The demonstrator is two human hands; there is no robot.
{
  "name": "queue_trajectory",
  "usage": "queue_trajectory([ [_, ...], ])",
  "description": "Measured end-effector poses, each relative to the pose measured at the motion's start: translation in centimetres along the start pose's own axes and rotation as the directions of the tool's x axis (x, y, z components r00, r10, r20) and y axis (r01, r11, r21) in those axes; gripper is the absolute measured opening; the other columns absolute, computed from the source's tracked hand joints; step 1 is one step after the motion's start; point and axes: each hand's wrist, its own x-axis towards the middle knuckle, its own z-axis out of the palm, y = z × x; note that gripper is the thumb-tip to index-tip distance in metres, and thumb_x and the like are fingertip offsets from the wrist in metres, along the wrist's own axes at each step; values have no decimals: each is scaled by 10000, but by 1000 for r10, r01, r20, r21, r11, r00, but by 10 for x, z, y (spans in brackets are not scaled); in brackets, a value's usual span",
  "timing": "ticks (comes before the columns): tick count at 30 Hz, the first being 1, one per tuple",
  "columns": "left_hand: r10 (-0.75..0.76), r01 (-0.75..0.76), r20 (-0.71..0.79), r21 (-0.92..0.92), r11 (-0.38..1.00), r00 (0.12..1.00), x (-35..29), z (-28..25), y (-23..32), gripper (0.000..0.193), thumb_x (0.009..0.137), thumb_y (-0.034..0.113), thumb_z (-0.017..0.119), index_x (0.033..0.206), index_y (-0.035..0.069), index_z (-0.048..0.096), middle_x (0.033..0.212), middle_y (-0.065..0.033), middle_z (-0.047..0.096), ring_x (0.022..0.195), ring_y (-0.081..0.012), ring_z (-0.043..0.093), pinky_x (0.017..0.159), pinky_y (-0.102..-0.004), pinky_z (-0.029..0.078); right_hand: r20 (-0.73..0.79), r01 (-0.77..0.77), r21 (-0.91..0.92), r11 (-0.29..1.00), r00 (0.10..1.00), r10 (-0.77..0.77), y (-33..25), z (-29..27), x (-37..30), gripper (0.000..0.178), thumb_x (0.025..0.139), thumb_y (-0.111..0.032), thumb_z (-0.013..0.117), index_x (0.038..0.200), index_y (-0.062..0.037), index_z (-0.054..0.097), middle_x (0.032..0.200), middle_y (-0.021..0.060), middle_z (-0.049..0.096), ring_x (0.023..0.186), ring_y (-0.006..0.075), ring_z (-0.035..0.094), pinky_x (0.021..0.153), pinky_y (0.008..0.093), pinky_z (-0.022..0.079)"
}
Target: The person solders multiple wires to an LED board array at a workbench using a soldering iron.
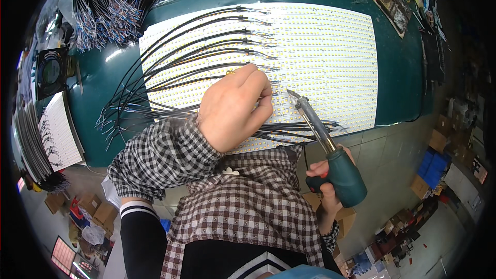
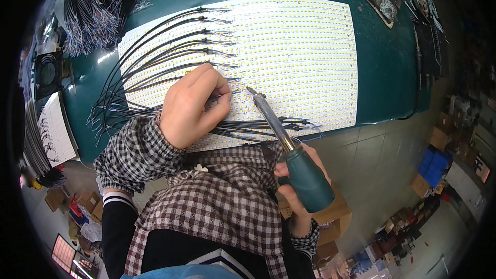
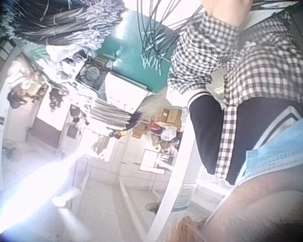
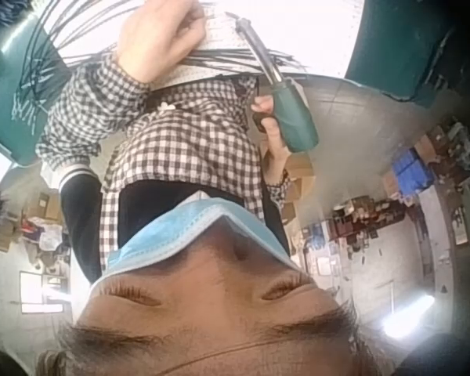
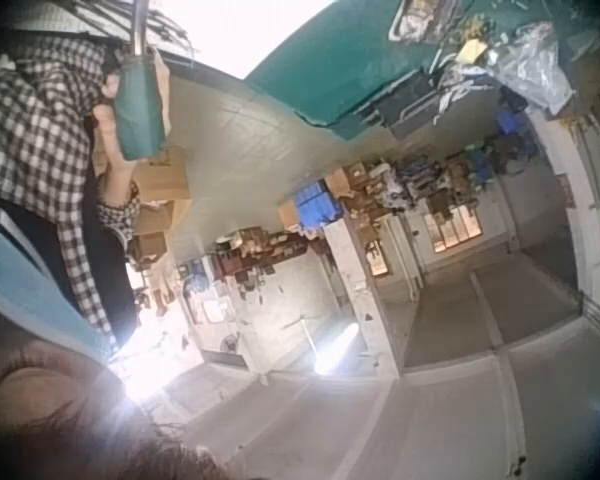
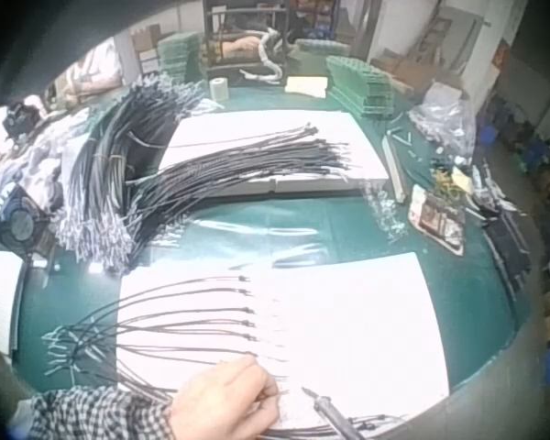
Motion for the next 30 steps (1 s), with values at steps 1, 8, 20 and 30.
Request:
queue_trajectory([
  [1,5,-5,6,11,1000,1000,0,0,0,129,781,1,666,836,24,552,775,-88,544,649,-220,576,573,-317,467,37,9,-19,1000,999,-8,0,-1,1,641,786,-460,792,1050,105,645,932,174,672,760,212,692,718,320,590],
  [8,-9,9,3,-27,1000,1000,0,-3,0,109,789,53,654,843,55,559,772,-104,544,715,-304,587,619,-389,473,-78,-74,88,993,994,81,0,3,-4,786,737,-446,827,1192,140,568,1045,203,638,876,283,703,690,312,633],
  [20,-13,16,31,-110,994,999,2,-2,1,106,801,9,676,878,28,606,813,-97,568,707,-254,600,622,-320,482,-85,-103,100,990,990,112,2,-2,-6,757,741,-473,816,1147,124,587,1115,186,600,919,285,693,711,320,631],
  [30,-29,24,-63,-84,996,998,3,6,3,106,772,37,672,833,61,589,799,-88,551,725,-277,594,623,-367,479,-50,-136,130,982,988,143,1,-1,-5,733,740,-474,822,1106,124,607,1101,187,600,850,245,690,700,318,628],
])
